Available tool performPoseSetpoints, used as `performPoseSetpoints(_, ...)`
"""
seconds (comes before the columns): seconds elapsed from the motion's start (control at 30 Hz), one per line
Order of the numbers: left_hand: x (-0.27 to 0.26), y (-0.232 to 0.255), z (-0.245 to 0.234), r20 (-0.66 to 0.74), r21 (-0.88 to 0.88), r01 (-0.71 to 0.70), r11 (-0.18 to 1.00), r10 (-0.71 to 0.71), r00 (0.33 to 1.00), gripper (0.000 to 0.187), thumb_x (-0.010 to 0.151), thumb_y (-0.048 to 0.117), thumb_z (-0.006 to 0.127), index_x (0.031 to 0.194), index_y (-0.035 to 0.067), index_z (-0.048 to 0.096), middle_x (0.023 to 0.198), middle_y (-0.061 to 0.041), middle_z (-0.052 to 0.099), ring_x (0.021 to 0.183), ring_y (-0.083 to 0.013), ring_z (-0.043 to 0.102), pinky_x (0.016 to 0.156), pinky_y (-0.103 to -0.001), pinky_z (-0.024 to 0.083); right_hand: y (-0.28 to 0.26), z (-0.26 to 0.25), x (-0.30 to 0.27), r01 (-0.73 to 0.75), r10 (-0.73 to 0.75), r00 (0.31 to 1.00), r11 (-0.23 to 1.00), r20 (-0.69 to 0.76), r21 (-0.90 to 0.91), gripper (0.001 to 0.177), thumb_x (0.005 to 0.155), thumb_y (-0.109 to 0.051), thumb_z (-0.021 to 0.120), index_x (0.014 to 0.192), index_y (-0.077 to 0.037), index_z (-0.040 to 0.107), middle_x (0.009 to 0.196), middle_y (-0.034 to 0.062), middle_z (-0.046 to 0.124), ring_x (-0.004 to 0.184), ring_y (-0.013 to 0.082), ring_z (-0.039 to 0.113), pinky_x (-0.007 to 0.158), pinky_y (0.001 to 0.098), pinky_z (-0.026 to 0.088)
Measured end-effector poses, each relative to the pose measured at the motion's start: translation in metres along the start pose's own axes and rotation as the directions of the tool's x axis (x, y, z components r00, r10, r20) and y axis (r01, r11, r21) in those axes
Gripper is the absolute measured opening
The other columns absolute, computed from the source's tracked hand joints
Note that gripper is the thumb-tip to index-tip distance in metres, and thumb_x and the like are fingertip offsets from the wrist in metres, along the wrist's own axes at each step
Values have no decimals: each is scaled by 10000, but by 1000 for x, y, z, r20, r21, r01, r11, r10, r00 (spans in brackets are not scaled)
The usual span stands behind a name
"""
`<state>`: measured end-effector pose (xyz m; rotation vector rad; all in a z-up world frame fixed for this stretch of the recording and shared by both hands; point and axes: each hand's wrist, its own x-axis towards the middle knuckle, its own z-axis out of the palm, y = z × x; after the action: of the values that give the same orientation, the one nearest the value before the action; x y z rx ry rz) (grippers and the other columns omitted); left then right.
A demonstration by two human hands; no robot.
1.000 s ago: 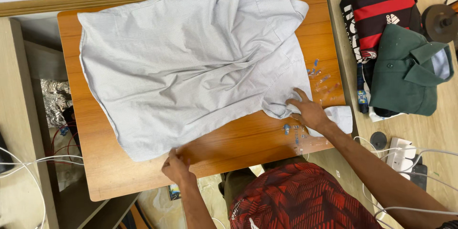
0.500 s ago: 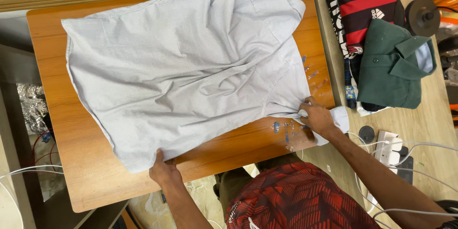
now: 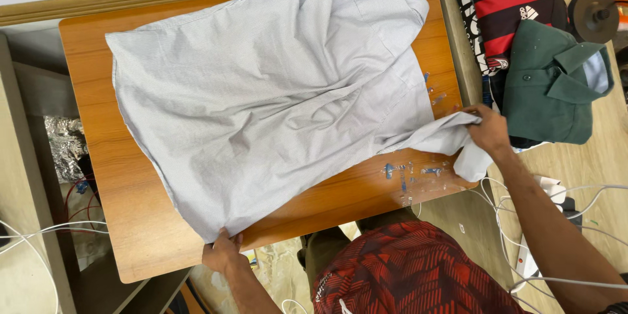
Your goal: The person buttons a light-colored striped shirt on a wooden table, then folds it neatly and places it on a stack of other folded clothes. The person handles the shirt by hand throughout the process.
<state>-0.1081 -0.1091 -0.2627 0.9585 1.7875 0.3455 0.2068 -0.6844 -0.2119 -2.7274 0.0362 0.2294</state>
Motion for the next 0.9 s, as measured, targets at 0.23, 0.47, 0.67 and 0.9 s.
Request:
performPoseSetpoints(0.23,5,7,-6,-43,-9,7,1000,-8,999,238,967,-5,624,1184,-101,627,1031,-191,710,750,-214,714,585,-299,624,10,-31,-1,122,-120,989,992,-91,16,311,857,55,661,1126,-61,766,1044,154,760,964,278,750,852,364,578)
performPoseSetpoints(0.47,-5,24,-7,-25,-24,10,1000,-11,1000,245,971,-23,610,1186,-140,622,1055,-219,703,736,-231,707,589,-304,632,55,-76,-11,102,-208,873,963,-442,-251,242,789,114,648,928,-56,748,918,142,729,867,286,726,812,360,567)
performPoseSetpoints(0.67,-16,43,-15,-19,-43,-13,999,12,1000,274,993,-10,553,1225,-150,593,1081,-237,694,758,-251,731,614,-307,629,72,-104,-6,99,-180,814,980,-553,-172,244,858,105,600,1037,-27,700,1033,134,743,959,226,743,888,336,587)
performPoseSetpoints(0.9,-2,64,-28,30,85,29,996,-32,999,385,1071,95,401,1288,-212,487,1096,-301,625,781,-357,735,662,-379,623,60,-128,6,73,-119,829,992,-547,-105,149,989,29,568,1110,1,650,1073,134,713,968,203,699,896,338,561)
